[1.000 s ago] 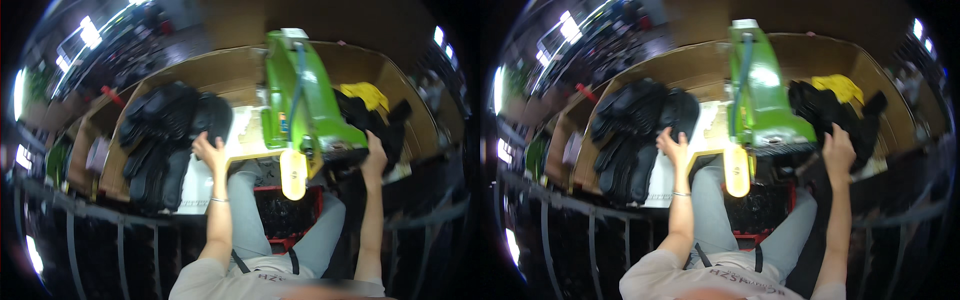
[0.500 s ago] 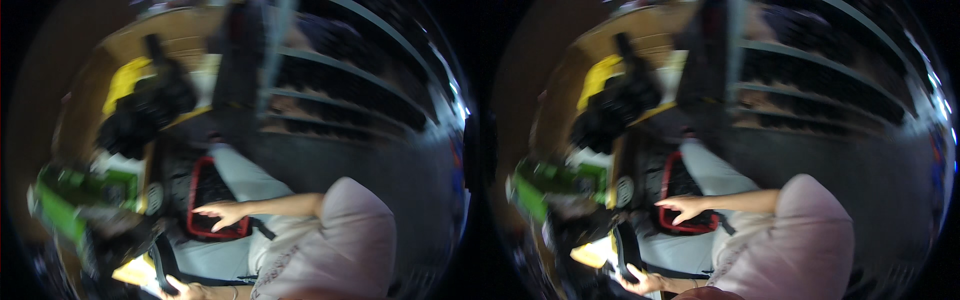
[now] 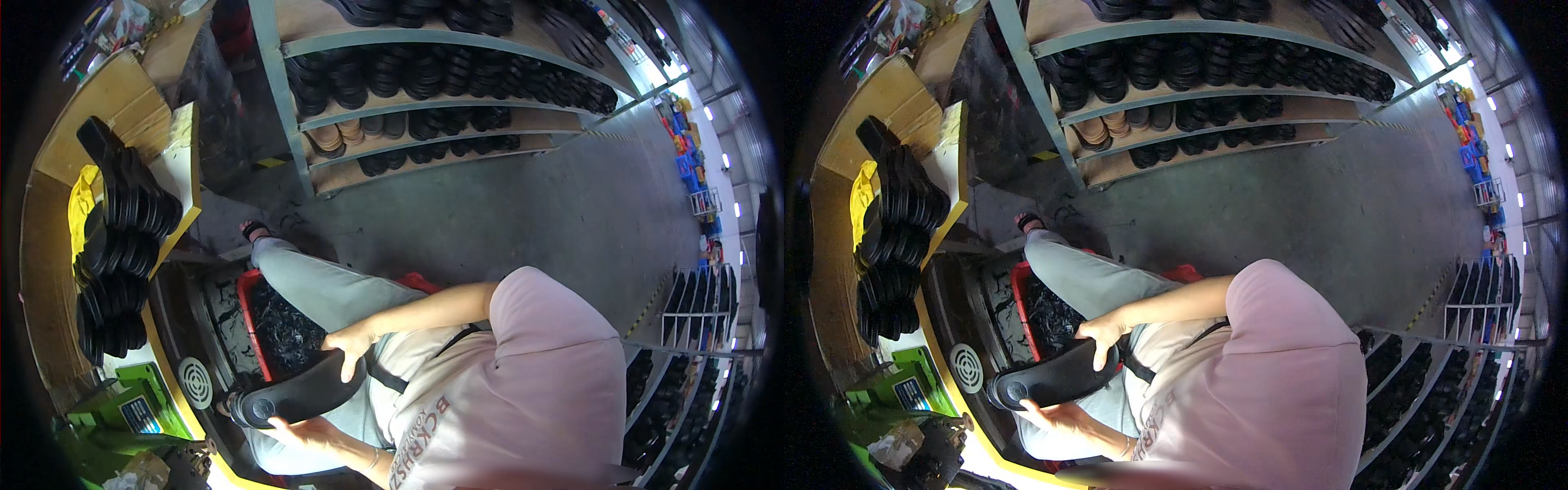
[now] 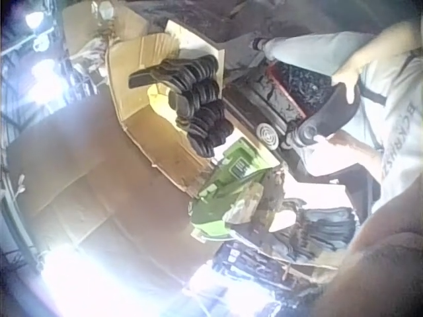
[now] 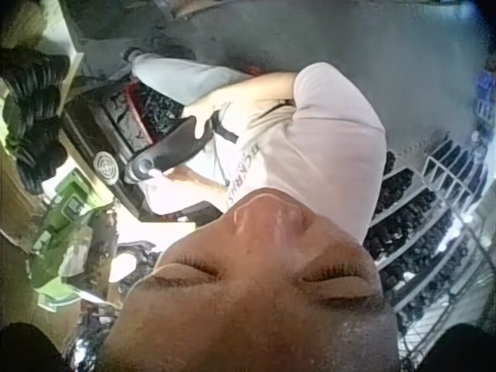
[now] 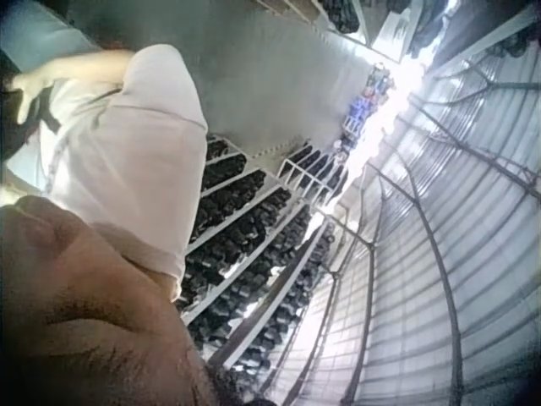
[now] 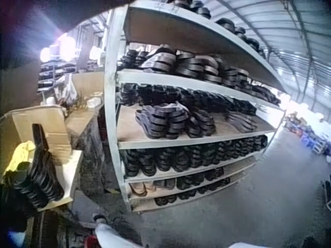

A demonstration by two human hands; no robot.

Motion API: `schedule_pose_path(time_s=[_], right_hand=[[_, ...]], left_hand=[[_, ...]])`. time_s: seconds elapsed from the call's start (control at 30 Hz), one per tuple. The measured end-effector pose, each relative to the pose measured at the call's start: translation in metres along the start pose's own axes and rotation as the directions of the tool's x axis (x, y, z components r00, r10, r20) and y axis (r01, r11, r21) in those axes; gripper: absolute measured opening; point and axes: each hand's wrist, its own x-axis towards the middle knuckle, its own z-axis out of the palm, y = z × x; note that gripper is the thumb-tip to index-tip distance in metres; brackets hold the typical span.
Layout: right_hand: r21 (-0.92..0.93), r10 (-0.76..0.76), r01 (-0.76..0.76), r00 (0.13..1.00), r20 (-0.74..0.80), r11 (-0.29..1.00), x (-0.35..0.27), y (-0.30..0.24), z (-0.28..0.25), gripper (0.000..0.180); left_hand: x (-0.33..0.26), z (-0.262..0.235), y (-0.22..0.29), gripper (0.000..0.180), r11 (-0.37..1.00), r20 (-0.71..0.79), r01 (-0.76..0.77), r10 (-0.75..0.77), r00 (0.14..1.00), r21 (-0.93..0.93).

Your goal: The recorder is manufacturing shoes, specifically handling soles through a machine and organizing them on racks.

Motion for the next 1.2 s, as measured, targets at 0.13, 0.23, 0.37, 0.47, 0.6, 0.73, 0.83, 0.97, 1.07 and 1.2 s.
schedule_pose_path(time_s=[0.13,0.23,0.37,0.47,0.6,0.73,0.83,0.97,1.07,1.2], right_hand=[[-0.367,0.205,-0.221,0.975,-0.083,0.904,0.0,-0.019,0.009,0.06],[0.097,0.16,-0.173,0.978,0.134,0.98,0.015,-0.005,0.013,0.078],[0.143,0.293,-0.312,0.946,0.14,0.939,0.03,0.009,0.007,0.091],[0.236,0.477,-0.464,0.879,0.0,0.854,0.018,0.011,0.009,0.08],[0.485,0.38,-0.367,0.922,0.076,0.794,0.009,-0.026,0.031,0.061],[0.479,0.273,-0.287,0.957,0.1,0.83,0.018,-0.035,0.064,0.054],[0.491,0.358,-0.404,0.914,0.189,0.772,0.026,-0.033,0.07,0.05],[0.473,0.22,-0.273,0.961,0.165,0.838,0.026,-0.033,0.057,0.05],[0.467,0.217,-0.176,0.975,-0.036,0.866,0.016,-0.065,0.062,0.057],[0.416,0.114,0.035,0.938,-0.327,0.909,0.011,-0.086,0.016,0.065]], left_hand=[[-0.003,0.014,0.005,0.053,0.989,-0.074,0.066,-0.057,0.996,0.132],[0.008,-0.002,0.01,0.046,0.991,-0.056,0.058,-0.052,0.997,0.118],[0.011,-0.02,0.021,0.03,0.957,-0.021,0.187,-0.196,0.98,-0.22],[0.014,-0.033,0.013,0.016,0.995,-0.122,0.087,-0.092,0.988,-0.043],[0.015,-0.013,0.023,0.015,0.976,0.001,0.142,-0.144,0.99,0.165],[0.026,0.005,0.064,0.014,0.959,0.037,-0.047,0.038,0.999,0.28],[0.044,0.0,0.076,0.013,0.875,0.146,-0.094,0.028,0.989,0.475],[0.047,-0.003,0.084,0.01,0.933,0.094,-0.123,0.097,0.991,0.337],[0.034,-0.005,0.07,0.008,0.965,0.033,-0.131,0.127,0.991,0.226],[0.032,-0.005,0.045,0.017,0.964,-0.064,-0.143,0.161,0.985,0.222]])
